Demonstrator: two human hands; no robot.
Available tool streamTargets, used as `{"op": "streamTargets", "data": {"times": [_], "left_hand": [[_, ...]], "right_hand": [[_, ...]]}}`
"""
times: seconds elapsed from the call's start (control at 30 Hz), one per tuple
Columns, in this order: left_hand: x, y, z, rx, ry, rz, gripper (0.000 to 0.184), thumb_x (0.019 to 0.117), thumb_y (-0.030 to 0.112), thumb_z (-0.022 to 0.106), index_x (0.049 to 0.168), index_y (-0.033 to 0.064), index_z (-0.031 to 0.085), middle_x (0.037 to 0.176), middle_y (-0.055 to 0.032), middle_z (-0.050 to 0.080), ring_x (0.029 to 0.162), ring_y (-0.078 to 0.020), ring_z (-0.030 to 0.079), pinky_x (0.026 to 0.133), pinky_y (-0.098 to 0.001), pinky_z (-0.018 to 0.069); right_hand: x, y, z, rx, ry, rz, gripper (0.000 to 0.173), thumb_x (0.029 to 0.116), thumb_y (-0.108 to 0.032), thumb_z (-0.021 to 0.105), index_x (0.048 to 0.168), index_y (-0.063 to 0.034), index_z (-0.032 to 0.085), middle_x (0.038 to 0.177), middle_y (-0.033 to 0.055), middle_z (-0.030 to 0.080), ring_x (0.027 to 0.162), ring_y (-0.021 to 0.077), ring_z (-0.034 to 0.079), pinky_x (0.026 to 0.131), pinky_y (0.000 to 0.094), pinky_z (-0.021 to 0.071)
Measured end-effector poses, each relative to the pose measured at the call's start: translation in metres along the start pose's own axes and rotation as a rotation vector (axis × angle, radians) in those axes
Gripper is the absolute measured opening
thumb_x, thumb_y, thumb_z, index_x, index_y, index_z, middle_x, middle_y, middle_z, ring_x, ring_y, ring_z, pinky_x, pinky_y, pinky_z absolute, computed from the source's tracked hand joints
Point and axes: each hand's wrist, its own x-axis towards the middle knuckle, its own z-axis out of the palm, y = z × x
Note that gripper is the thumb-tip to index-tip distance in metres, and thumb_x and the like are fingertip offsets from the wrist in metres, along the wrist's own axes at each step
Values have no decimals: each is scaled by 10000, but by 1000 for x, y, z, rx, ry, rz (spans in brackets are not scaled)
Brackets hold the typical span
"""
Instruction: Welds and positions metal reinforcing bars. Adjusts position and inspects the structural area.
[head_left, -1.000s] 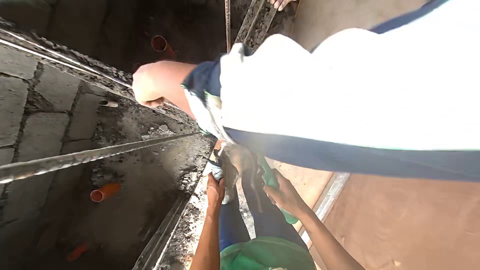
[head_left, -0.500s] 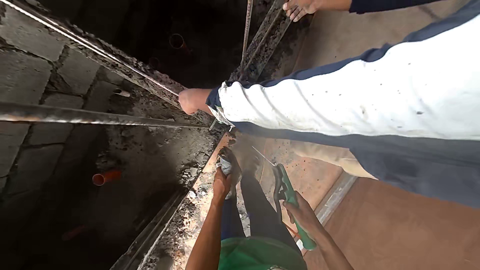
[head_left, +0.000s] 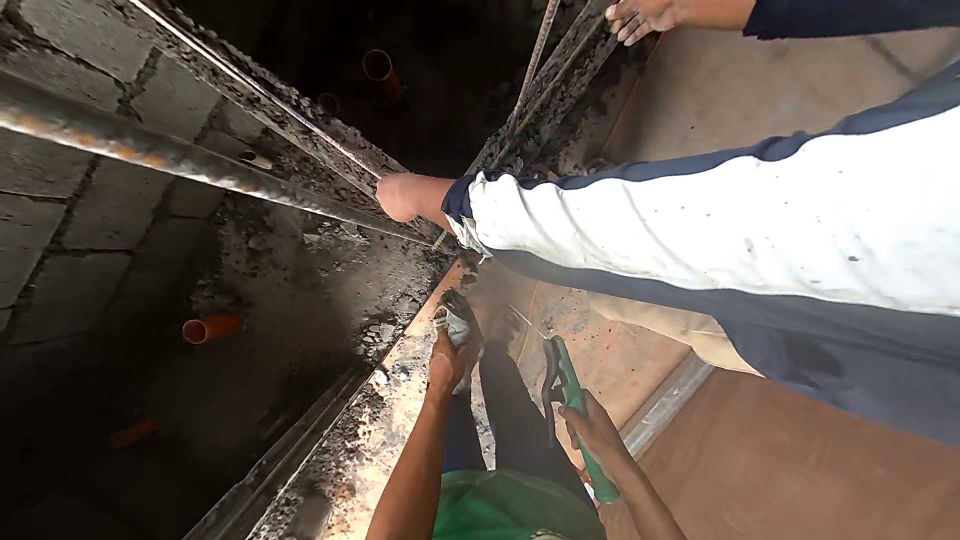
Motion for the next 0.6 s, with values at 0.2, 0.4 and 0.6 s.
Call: {"op": "streamTargets", "data": {"times": [0.2,0.4,0.6], "left_hand": [[2,-1,-1,12,-5,-4,679,969,351,626,1522,36,388,1344,-224,621,1239,-362,629,1033,-561,516],[5,-4,4,21,6,2,666,963,362,624,1506,39,413,1337,-219,625,1235,-356,630,1033,-557,516],[8,-5,7,4,16,9,674,957,384,622,1507,53,418,1336,-201,631,1242,-339,628,1041,-550,515]], "right_hand": [[3,-3,3,-10,1,10,448,963,-306,657,1309,-58,520,746,113,611,534,222,602,503,386,554],[4,0,2,-15,3,17,433,968,-296,650,1305,-56,521,750,113,612,533,224,598,498,388,551],[7,3,2,-3,10,13,439,963,-298,648,1311,-62,523,747,115,614,532,222,602,497,384,553]]}}
